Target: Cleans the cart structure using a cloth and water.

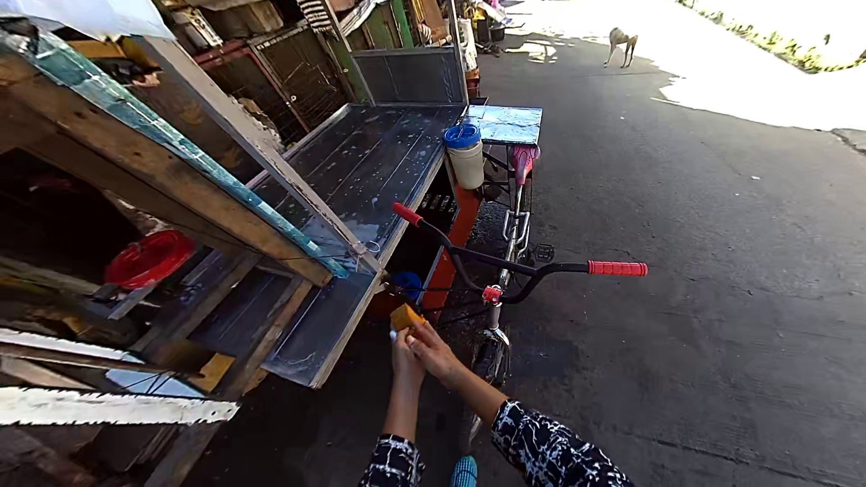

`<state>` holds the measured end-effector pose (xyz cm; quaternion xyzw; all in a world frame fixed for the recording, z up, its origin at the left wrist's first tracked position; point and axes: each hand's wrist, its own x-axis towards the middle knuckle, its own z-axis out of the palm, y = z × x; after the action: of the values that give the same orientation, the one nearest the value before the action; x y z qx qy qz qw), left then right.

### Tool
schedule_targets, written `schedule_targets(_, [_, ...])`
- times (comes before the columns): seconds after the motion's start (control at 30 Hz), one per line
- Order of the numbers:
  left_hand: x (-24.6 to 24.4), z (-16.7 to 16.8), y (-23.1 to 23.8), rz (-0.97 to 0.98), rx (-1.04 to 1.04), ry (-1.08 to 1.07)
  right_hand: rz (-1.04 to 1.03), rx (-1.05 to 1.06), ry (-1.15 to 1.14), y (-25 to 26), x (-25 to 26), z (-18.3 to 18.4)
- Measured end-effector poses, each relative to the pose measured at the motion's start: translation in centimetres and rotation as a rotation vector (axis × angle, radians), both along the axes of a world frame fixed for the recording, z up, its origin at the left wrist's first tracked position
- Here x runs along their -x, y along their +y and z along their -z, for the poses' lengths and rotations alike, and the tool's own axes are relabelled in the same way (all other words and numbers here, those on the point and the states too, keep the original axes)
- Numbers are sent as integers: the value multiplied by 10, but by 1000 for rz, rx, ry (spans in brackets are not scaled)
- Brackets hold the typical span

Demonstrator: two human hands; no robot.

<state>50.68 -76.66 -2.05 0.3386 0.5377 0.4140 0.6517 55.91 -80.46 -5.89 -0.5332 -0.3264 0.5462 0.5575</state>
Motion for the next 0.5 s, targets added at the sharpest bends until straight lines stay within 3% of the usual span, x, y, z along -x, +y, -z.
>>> schedule_targets(0.07, [-53,-76,-48,35,138,74,4,84,-107,-19,-29,-41])
schedule_targets(0.17, [-93,-96,-77,114,46,132,41,297,-73,-34,-76,-111])
schedule_targets(0.23, [-102,-67,-66,118,80,104,109,328,-27,-24,-92,-93])
schedule_targets(0.33, [-94,37,-27,162,-55,-118,81,218,-90,17,-111,-4])
schedule_targets(0.5, [-113,53,-7,198,76,-110,119,307,-27,37,-133,27])
